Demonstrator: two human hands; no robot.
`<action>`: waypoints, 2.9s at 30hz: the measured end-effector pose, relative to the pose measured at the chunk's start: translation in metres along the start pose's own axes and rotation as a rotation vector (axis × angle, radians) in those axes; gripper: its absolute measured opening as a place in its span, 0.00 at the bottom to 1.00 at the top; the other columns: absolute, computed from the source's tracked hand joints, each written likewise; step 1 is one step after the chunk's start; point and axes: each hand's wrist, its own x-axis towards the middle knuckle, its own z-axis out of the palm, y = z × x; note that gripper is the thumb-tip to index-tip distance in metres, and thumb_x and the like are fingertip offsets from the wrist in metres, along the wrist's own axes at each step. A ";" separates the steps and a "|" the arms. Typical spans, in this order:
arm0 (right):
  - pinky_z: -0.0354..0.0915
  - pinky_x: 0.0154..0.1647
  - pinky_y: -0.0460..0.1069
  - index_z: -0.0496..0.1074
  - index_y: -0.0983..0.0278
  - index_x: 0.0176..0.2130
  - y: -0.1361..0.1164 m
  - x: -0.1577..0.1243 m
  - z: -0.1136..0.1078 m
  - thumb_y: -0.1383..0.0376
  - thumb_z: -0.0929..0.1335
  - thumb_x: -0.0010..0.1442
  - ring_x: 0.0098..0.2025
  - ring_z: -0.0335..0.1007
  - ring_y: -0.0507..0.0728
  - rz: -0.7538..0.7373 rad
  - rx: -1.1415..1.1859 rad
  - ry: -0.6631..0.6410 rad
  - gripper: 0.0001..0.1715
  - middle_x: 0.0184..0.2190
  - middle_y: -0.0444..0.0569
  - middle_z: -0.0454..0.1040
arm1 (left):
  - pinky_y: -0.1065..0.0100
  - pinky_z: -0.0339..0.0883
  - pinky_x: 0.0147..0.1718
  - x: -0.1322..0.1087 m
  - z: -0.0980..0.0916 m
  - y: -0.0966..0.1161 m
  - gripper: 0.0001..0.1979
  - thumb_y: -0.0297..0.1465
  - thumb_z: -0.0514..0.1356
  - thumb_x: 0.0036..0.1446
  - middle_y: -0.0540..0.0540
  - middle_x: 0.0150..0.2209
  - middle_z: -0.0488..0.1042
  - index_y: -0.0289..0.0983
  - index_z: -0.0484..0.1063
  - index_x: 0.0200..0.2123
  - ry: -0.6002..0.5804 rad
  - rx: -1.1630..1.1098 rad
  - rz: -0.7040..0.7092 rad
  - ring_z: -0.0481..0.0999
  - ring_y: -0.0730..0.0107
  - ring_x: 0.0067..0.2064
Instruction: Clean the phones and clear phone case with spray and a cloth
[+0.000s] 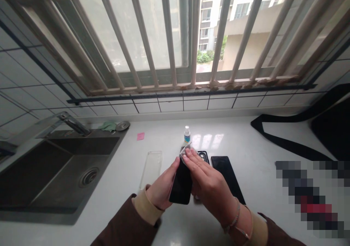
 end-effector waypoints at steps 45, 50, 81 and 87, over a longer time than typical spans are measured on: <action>0.55 0.76 0.72 0.76 0.67 0.60 -0.020 -0.003 0.006 0.75 0.63 0.69 0.72 0.64 0.69 -0.015 0.147 -0.255 0.24 0.63 0.54 0.78 | 0.52 0.80 0.47 0.005 0.009 0.025 0.28 0.49 0.47 0.76 0.33 0.46 0.83 0.32 0.75 0.55 0.639 -0.192 0.319 0.86 0.53 0.44; 0.52 0.78 0.65 0.70 0.72 0.66 -0.026 0.001 0.004 0.60 0.67 0.74 0.72 0.65 0.65 -0.106 0.129 -0.397 0.28 0.67 0.60 0.72 | 0.44 0.78 0.49 0.004 0.008 0.027 0.21 0.47 0.50 0.75 0.40 0.45 0.82 0.49 0.68 0.65 0.662 -0.129 0.421 0.86 0.55 0.46; 0.55 0.78 0.59 0.75 0.70 0.62 -0.024 0.004 -0.001 0.59 0.66 0.75 0.67 0.73 0.61 -0.197 0.100 -0.256 0.24 0.63 0.52 0.78 | 0.43 0.79 0.51 0.003 0.013 0.017 0.26 0.47 0.56 0.73 0.39 0.47 0.83 0.52 0.67 0.70 0.504 -0.049 0.223 0.85 0.60 0.42; 0.55 0.79 0.57 0.77 0.69 0.58 -0.024 0.005 -0.004 0.58 0.68 0.74 0.63 0.77 0.60 -0.288 0.148 -0.245 0.21 0.58 0.52 0.82 | 0.37 0.77 0.53 0.008 0.007 0.026 0.23 0.46 0.54 0.74 0.39 0.48 0.82 0.49 0.71 0.67 0.607 -0.057 0.364 0.85 0.58 0.46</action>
